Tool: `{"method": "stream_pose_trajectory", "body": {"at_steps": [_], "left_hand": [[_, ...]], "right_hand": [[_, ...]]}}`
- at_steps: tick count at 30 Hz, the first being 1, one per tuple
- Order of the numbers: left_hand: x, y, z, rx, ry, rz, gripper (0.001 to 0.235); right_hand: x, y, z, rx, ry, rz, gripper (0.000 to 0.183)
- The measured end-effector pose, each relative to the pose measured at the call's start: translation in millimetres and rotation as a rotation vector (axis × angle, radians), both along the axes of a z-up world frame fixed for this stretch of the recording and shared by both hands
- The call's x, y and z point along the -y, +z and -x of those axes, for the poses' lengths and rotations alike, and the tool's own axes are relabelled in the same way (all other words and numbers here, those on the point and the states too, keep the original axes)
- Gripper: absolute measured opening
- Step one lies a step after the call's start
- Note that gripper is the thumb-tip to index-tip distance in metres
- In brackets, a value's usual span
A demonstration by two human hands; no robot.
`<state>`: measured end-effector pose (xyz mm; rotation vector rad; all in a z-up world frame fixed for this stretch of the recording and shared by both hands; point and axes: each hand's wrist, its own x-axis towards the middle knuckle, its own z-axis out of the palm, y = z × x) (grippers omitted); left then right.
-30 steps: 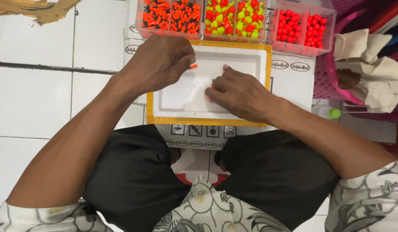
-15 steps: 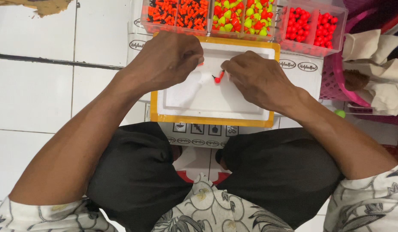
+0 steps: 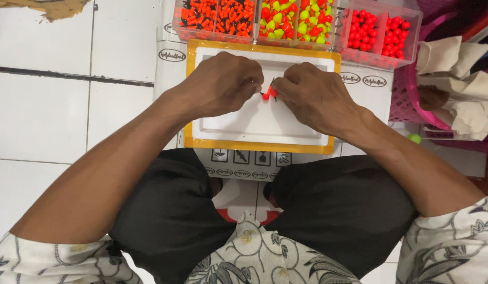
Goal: The person sits on the floor and assembles small fishing lures by hand. They pick up red plastic beads and black hooks from a white tray, attach the beads to the hooks, and place the completed lures into a clear plastic container.
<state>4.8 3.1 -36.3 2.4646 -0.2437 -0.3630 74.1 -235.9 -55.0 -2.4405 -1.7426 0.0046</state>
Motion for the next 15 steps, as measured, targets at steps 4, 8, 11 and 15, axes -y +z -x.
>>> {"method": "stream_pose_trajectory", "body": {"at_steps": [4, 8, 11, 15], "left_hand": [[1.2, 1.8, -1.8, 0.002, -0.052, 0.048, 0.019], [1.4, 9.5, 0.3, -0.057, -0.074, 0.098, 0.02], [0.7, 10.4, -1.3, -0.031, -0.081, 0.115, 0.02], [0.2, 8.7, -1.7, -0.02, -0.081, 0.121, 0.02]], "right_hand": [[-3.5, 0.2, 2.7, 0.019, 0.002, -0.012, 0.002], [-1.4, -9.7, 1.2, 0.012, 0.018, -0.012, 0.008], [-0.2, -5.0, 1.8, 0.007, -0.004, 0.016, 0.007], [-1.2, -3.3, 3.1, 0.043, -0.015, -0.007, 0.005]]}}
